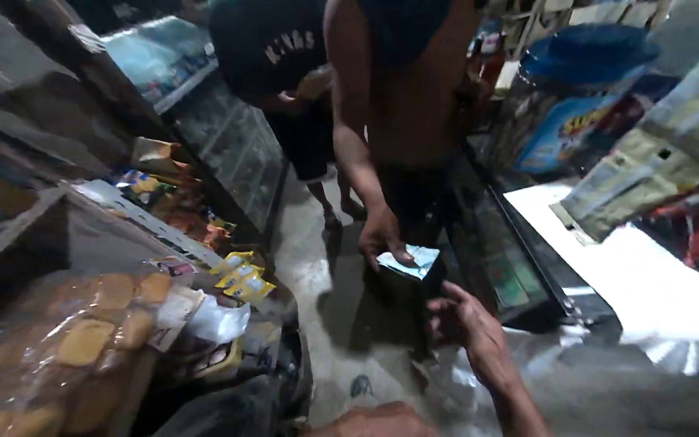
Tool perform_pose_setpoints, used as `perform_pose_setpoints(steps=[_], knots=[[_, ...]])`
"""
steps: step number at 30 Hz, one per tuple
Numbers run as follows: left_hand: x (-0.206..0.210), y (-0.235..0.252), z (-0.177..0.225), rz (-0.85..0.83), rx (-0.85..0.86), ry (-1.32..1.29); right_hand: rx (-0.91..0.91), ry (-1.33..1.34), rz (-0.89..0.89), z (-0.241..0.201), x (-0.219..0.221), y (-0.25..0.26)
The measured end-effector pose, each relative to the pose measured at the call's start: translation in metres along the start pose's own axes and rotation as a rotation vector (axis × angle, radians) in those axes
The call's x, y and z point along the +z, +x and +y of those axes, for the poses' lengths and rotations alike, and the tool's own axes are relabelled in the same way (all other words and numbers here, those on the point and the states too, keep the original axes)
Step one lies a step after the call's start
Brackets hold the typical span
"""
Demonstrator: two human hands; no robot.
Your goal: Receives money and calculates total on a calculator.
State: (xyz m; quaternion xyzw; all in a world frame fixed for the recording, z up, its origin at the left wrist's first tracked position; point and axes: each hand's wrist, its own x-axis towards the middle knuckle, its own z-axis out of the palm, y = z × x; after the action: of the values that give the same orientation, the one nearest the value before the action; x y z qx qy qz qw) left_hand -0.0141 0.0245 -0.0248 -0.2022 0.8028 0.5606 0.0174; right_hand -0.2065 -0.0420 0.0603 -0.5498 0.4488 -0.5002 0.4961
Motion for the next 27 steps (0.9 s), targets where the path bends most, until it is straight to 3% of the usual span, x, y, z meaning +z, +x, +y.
perform_pose_setpoints(steps=[4, 8, 15, 20, 23, 27], knots=[[-0.002, -0.002, 0.007, -0.033, -0.04, -0.092, 0.101, 0.063, 0.099, -0.017, 0.02, 0.034], [-0.019, -0.005, -0.002, -0.025, -0.004, -0.103, 0.072, 0.065, 0.29, -0.022, 0.033, 0.05], [-0.067, 0.003, -0.019, -0.084, 0.067, -0.054, 0.099, 0.028, 0.426, -0.029, 0.031, 0.044], [-0.091, 0.012, -0.026, 0.095, 0.144, -0.201, -0.016, -0.135, 0.57, -0.024, 0.028, -0.003], [-0.091, 0.024, -0.018, 0.253, 0.419, -0.251, -0.104, -0.105, 0.704, -0.016, 0.023, -0.051], [-0.071, 0.048, 0.02, 0.364, 0.544, -0.192, -0.147, 0.009, 0.868, 0.002, 0.014, -0.112]])
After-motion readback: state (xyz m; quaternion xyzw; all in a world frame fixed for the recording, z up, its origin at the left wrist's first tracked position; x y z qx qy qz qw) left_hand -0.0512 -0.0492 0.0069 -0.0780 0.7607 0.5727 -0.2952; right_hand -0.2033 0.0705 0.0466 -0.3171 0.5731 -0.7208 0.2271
